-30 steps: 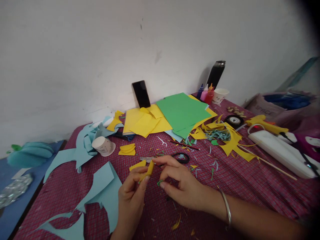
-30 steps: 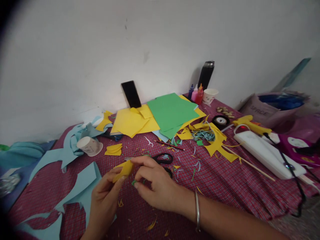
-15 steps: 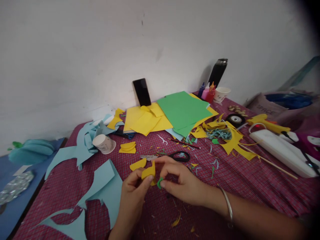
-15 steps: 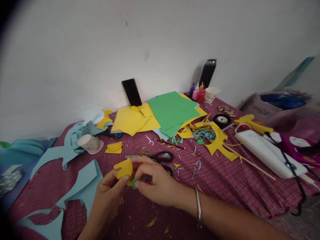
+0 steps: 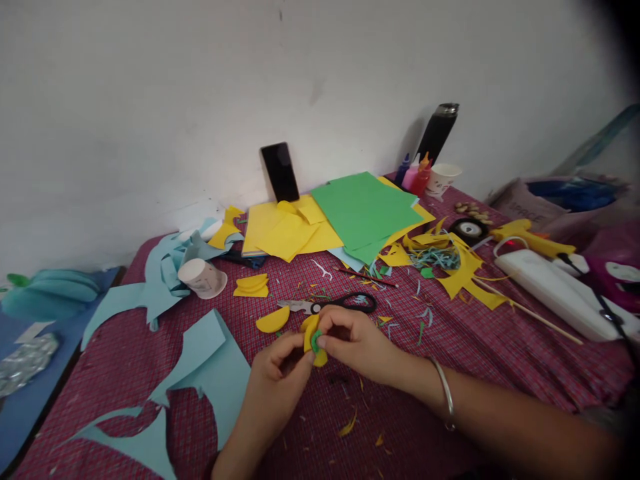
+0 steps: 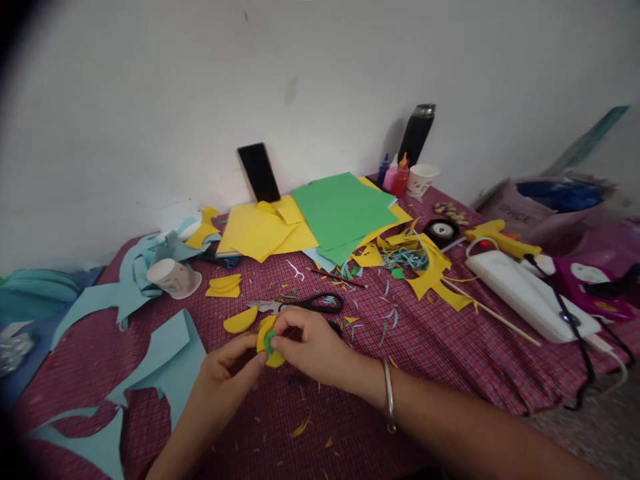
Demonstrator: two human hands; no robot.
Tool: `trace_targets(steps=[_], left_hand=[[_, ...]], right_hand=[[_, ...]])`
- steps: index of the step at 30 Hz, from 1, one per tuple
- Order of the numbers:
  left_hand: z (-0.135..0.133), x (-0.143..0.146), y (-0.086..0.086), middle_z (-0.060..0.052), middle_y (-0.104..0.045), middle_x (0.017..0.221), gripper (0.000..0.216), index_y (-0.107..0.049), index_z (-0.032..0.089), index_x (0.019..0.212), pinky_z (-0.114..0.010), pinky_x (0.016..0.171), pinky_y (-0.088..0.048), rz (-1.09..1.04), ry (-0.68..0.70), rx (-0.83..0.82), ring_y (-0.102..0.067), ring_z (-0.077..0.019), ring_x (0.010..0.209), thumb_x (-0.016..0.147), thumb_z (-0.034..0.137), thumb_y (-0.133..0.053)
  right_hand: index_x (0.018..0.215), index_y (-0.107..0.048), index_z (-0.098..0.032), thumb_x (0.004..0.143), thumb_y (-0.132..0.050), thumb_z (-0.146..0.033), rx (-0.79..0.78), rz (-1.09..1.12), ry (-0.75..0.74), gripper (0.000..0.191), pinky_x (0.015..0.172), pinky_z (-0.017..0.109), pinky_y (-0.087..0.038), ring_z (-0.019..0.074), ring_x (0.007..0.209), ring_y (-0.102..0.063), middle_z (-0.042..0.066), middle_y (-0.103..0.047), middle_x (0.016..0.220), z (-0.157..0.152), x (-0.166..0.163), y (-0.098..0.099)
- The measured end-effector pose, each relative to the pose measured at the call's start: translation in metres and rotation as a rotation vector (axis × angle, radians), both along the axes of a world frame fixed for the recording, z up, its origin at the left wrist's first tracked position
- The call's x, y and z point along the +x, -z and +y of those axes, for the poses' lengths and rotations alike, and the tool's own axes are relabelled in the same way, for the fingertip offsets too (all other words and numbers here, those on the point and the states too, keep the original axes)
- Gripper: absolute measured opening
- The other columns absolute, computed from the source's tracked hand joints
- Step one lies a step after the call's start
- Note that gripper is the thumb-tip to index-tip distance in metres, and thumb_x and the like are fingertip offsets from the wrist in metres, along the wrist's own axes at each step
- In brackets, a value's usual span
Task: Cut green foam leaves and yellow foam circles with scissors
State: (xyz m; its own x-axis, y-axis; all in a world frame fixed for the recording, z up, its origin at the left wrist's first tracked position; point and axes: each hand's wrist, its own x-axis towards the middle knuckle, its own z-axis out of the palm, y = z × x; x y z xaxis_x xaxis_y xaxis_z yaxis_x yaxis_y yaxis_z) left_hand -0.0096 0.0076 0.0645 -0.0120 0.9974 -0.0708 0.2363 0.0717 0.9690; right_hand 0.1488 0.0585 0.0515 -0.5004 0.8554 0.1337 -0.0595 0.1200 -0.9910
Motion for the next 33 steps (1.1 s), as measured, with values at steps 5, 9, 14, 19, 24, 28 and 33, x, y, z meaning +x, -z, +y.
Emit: trace_targets(steps=[5,9,14,19,24,28,33], left_hand=[[0.001,-0.001,0.002,0.002,-0.062,0.063,0.015,-0.063,0.019,0.082,-0.021,0.05,-0.041,-0.101,-0.137,-0.037,-0.051,-0.0118,0.052,0.069,0.026,-0.069],[0.003,-0.003,0.007,0.003,-0.06,0.065,0.023,-0.06,0.019,0.088,-0.02,0.048,-0.04,-0.153,-0.185,-0.065,-0.05,-0.0106,0.052,0.07,0.028,-0.07],[0.005,-0.004,0.009,0.001,-0.061,0.068,0.012,-0.066,0.018,0.075,-0.023,0.06,-0.045,-0.158,-0.103,-0.049,-0.055,-0.0122,0.063,0.072,0.029,-0.069],[0.005,-0.002,0.009,0.001,-0.063,0.07,0.016,-0.065,0.017,0.078,-0.022,0.055,-0.044,-0.213,-0.141,-0.085,-0.055,-0.012,0.06,0.067,0.027,-0.072],[0.004,0.0,0.013,0.001,-0.068,0.074,0.033,-0.057,0.018,0.09,-0.022,0.064,-0.046,-0.296,-0.23,-0.1,-0.06,-0.0133,0.068,0.064,0.021,-0.076],[0.005,0.0,0.014,0.001,-0.068,0.077,0.032,-0.06,0.017,0.089,-0.021,0.066,-0.046,-0.418,-0.249,-0.085,-0.06,-0.0117,0.071,0.063,0.019,-0.078],[0.003,-0.002,0.006,0.0,-0.068,0.076,0.024,-0.068,0.015,0.086,-0.02,0.065,-0.046,-0.573,-0.204,-0.183,-0.058,-0.0103,0.067,0.065,0.022,-0.077]], right_hand=[[0.069,-0.053,-0.019,0.073,-0.061,-0.017,-0.148,0.033,-0.004,0.009,0.061,0.026,-0.045,0.0112,0.064,-0.053,-0.003,-0.056,0.07,0.003,-0.001,0.005],[0.068,-0.053,-0.019,0.073,-0.061,-0.017,-0.166,0.027,-0.009,0.009,0.062,0.026,-0.044,0.0108,0.064,-0.053,-0.003,-0.057,0.07,0.003,-0.001,0.005],[0.066,-0.054,-0.019,0.073,-0.059,-0.015,-0.038,-0.036,-0.016,0.01,0.059,0.025,-0.042,0.0109,0.062,-0.049,-0.003,-0.052,0.067,0.0,0.0,0.001],[0.065,-0.054,-0.019,0.075,-0.057,-0.012,0.09,-0.113,0.001,0.013,0.061,0.025,-0.04,0.0124,0.066,-0.05,-0.002,-0.054,0.07,-0.003,0.001,-0.001],[0.066,-0.054,-0.018,0.075,-0.057,-0.007,0.208,-0.163,0.006,0.015,0.065,0.026,-0.04,0.0127,0.07,-0.05,-0.001,-0.052,0.073,-0.005,0.001,-0.003],[0.068,-0.056,-0.019,0.076,-0.06,-0.01,0.182,-0.062,-0.059,0.012,0.073,0.029,-0.043,0.0143,0.081,-0.055,0.001,-0.054,0.083,0.0,0.005,-0.01],[0.072,-0.056,-0.02,0.078,-0.061,-0.016,0.01,0.123,-0.057,0.008,0.087,0.036,-0.045,0.0171,0.098,-0.057,0.005,-0.057,0.106,0.014,0.015,-0.017]])
